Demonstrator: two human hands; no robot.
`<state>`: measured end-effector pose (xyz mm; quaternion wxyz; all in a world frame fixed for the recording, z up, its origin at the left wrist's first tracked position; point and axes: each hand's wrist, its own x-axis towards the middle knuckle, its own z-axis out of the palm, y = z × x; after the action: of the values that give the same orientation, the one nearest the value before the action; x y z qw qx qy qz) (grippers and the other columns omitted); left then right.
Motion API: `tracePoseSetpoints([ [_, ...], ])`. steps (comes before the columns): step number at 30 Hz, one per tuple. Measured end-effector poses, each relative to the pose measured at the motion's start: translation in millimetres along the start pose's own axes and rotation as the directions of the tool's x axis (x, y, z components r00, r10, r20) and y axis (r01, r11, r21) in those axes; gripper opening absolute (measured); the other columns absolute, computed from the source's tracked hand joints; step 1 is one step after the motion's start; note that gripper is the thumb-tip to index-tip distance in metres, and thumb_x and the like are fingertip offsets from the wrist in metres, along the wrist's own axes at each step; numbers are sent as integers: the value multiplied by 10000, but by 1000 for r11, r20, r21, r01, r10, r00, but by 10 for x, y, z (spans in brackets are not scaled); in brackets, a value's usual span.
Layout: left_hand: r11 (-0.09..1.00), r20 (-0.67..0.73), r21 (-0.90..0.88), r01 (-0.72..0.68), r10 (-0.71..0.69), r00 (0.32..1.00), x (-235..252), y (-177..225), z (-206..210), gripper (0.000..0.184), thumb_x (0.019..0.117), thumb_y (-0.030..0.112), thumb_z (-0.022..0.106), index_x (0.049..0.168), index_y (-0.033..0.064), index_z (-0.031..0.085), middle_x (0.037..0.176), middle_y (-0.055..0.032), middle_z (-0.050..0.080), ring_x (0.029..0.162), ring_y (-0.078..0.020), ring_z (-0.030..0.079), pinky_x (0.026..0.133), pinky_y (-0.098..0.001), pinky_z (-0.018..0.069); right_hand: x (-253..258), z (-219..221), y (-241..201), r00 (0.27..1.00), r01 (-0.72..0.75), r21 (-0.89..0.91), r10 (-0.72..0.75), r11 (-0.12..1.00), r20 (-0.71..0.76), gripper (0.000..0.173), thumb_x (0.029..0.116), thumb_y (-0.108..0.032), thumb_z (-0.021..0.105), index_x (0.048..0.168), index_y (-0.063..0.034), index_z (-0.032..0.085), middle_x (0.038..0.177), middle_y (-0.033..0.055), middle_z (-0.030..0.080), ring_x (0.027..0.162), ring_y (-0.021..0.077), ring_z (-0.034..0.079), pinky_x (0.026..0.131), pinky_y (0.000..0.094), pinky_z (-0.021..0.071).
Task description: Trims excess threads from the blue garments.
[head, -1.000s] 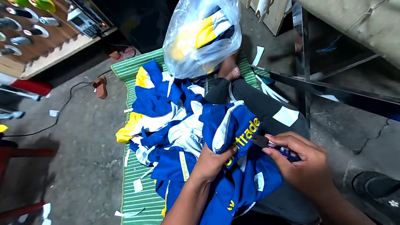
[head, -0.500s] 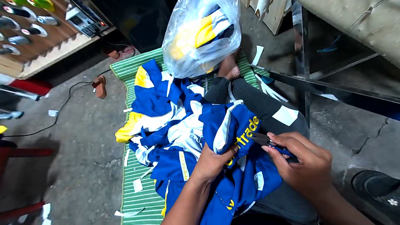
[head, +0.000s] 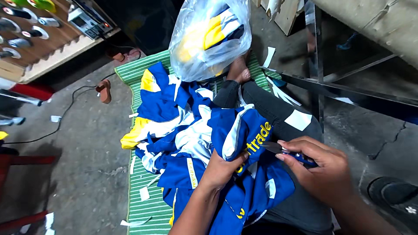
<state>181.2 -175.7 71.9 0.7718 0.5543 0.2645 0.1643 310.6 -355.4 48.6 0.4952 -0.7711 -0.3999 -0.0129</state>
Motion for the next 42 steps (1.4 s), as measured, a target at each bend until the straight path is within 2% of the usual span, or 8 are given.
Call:
tracePoseSetpoints([
  [5,1000,-1,-3,-6,6,1000,0,-4,4,323,805,-142,680,1076,22,612,943,4,736,905,-56,711,875,-246,591,10,-8,-11,1000,1,-70,0,998,14,253,971,-323,669,1024,-113,799,946,21,762,768,36,658,640,204,508],
  [13,1000,27,-5,-16,16,999,14,-16,-5,317,816,-138,665,1086,19,611,956,2,732,919,-59,706,882,-251,587,12,-13,-20,999,53,-168,-54,984,-3,254,974,-309,670,1030,-99,802,937,50,762,746,93,664,629,255,508],
  [20,1000,19,-17,-12,12,1000,13,-7,-3,311,816,-141,664,1076,23,618,948,4,734,911,-58,708,880,-251,588,-5,50,-30,996,67,-216,-78,974,-46,254,984,-296,659,1024,-92,805,937,74,771,789,147,702,664,302,531],
  [25,1000,-4,-5,8,-8,1000,7,15,-2,300,820,-130,668,1072,22,612,939,4,733,899,-58,709,868,-247,591,6,87,-5,998,52,-144,-58,988,-39,250,987,-292,658,1002,-90,803,930,61,769,777,110,690,666,268,533],
  [30,1000,8,-12,3,-3,1000,14,-7,-2,311,817,-131,671,1083,18,610,948,-2,733,908,-62,709,874,-251,590,20,63,-17,999,46,-103,-45,994,8,248,989,-309,657,1001,-111,807,938,43,772,798,103,698,674,276,536],
  [35,1000,1,-15,2,-2,1000,4,3,-3,301,814,-127,672,1067,27,617,931,6,735,893,-58,710,863,-248,592,55,-40,-4,998,-11,33,9,999,70,269,960,-326,681,1036,-90,786,958,11,750,789,-28,632,658,121,490],
  [37,1000,3,-20,0,0,1000,8,-5,1,301,813,-135,667,1060,31,620,929,6,736,888,-58,711,857,-247,593,67,-50,6,997,-12,12,11,1000,79,269,962,-338,679,1035,-103,787,957,3,752,785,-18,640,655,143,500],
  [42,1000,12,-20,-15,15,1000,5,-24,-10,313,814,-136,670,1074,30,614,944,11,736,908,-56,709,875,-252,591,85,-44,-5,996,42,-113,-33,993,83,257,980,-344,651,1028,-142,804,961,6,766,763,74,671,635,276,519],
])
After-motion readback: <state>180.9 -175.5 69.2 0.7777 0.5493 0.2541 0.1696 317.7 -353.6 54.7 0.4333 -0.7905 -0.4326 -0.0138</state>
